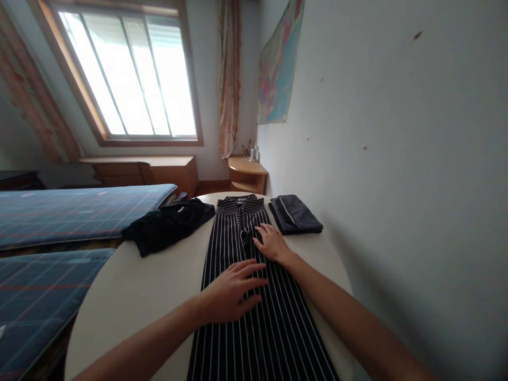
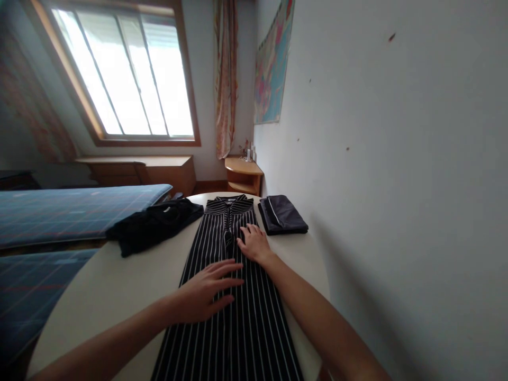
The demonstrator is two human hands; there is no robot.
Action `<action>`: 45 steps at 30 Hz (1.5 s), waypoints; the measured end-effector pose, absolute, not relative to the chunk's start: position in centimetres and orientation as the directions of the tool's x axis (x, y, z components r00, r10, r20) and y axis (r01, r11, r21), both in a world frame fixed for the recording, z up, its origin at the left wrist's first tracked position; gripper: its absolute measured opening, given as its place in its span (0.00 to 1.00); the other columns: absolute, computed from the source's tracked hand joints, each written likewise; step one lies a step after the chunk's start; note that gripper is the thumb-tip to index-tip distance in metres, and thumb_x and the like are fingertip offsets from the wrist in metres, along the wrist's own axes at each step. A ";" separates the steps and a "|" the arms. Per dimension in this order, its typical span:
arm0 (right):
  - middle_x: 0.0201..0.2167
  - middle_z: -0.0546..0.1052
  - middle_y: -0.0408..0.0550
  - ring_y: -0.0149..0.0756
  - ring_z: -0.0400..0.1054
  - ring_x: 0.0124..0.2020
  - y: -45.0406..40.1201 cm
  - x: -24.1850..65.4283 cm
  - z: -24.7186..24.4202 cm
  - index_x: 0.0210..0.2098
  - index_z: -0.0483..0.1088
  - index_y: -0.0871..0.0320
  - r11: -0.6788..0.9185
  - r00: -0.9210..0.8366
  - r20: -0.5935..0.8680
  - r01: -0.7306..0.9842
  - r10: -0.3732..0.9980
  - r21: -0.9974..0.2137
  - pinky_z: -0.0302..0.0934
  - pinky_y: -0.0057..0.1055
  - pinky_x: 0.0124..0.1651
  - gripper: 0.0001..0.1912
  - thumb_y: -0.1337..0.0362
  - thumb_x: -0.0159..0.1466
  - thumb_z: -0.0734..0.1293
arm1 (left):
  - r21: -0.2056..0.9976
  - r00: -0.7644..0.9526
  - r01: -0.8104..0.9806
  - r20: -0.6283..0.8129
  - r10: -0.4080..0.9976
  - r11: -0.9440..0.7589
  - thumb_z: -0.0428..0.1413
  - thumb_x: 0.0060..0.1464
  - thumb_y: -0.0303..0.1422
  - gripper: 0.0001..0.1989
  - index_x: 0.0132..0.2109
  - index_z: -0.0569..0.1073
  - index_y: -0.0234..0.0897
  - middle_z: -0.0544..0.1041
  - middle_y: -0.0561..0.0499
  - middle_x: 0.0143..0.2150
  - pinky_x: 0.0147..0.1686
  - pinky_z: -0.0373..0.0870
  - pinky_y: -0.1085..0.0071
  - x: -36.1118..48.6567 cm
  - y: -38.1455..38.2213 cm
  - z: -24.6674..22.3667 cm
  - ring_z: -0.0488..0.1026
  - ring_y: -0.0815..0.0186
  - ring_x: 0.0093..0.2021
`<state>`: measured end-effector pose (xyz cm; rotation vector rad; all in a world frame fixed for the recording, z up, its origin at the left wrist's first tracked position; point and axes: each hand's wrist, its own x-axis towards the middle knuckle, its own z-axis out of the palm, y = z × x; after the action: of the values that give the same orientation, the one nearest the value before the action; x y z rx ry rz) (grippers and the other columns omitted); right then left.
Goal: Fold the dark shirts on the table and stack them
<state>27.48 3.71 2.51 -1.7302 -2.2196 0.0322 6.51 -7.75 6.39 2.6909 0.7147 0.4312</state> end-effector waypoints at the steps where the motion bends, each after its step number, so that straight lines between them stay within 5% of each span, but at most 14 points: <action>1: 0.67 0.62 0.57 0.48 0.52 0.68 4.1 27.5 2.3 0.65 0.63 0.60 0.252 -0.204 0.215 0.941 0.955 -0.224 0.46 0.43 0.67 0.28 0.53 0.70 0.58 | 0.322 0.793 0.487 0.225 0.566 -0.812 0.51 0.65 0.39 0.23 0.66 0.65 0.45 0.54 0.46 0.73 0.67 0.52 0.44 6.5 -6.4 5.8 0.48 0.47 0.72; 5: 0.63 0.68 0.52 0.45 0.56 0.66 6.3 27.7 2.0 0.59 0.69 0.56 0.272 -0.235 0.158 0.920 0.959 -0.281 0.45 0.42 0.67 0.23 0.54 0.71 0.56 | 0.206 0.799 0.539 0.181 0.574 -0.816 0.53 0.63 0.44 0.29 0.69 0.60 0.49 0.42 0.47 0.76 0.67 0.45 0.40 6.6 -2.7 3.5 0.38 0.43 0.73; 9: 0.54 0.75 0.51 0.40 0.65 0.58 9.7 27.9 2.7 0.51 0.74 0.56 0.269 -0.233 0.149 0.914 0.961 -0.303 0.52 0.36 0.63 0.17 0.58 0.71 0.57 | 0.233 0.811 0.546 0.091 0.577 -0.804 0.52 0.63 0.48 0.32 0.70 0.57 0.50 0.47 0.46 0.75 0.67 0.46 0.40 6.6 -2.1 2.8 0.39 0.44 0.73; 18: 0.56 0.73 0.57 0.38 0.67 0.57 19.4 29.1 3.2 0.57 0.68 0.62 0.131 -0.096 0.138 0.953 0.986 -0.273 0.57 0.29 0.58 0.19 0.68 0.70 0.57 | 0.325 0.799 0.558 0.038 0.600 -0.763 0.56 0.60 0.45 0.35 0.71 0.56 0.51 0.46 0.48 0.75 0.68 0.44 0.39 6.7 -2.4 3.5 0.38 0.44 0.73; 25: 0.54 0.75 0.58 0.42 0.66 0.56 23.6 30.6 5.0 0.56 0.70 0.61 0.057 -0.025 0.184 0.984 0.983 -0.170 0.56 0.33 0.58 0.21 0.73 0.69 0.54 | 0.386 0.797 0.552 0.015 0.604 -0.739 0.57 0.58 0.44 0.37 0.71 0.53 0.53 0.43 0.50 0.75 0.68 0.42 0.39 6.6 -2.4 3.5 0.37 0.43 0.73; 35: 0.53 0.73 0.58 0.53 0.59 0.57 26.9 31.2 5.1 0.48 0.77 0.54 0.040 -0.032 0.177 0.999 0.984 -0.036 0.56 0.45 0.56 0.19 0.68 0.70 0.55 | 0.453 0.804 0.544 -0.039 0.594 -0.706 0.59 0.57 0.44 0.40 0.72 0.51 0.53 0.40 0.49 0.75 0.67 0.41 0.35 6.7 -2.1 3.9 0.36 0.40 0.73; 45: 0.57 0.69 0.62 0.53 0.58 0.59 29.6 30.1 5.7 0.55 0.69 0.57 0.036 -0.031 0.153 0.999 0.988 -0.032 0.49 0.52 0.59 0.19 0.66 0.70 0.55 | 0.438 0.826 0.526 -0.056 0.561 -0.729 0.60 0.56 0.46 0.42 0.72 0.51 0.52 0.40 0.46 0.75 0.65 0.43 0.33 6.8 -1.4 3.0 0.36 0.37 0.72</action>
<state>30.12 29.60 5.66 -2.0896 -2.1614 -0.1266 6.81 -1.41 3.01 2.5647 0.8076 0.1109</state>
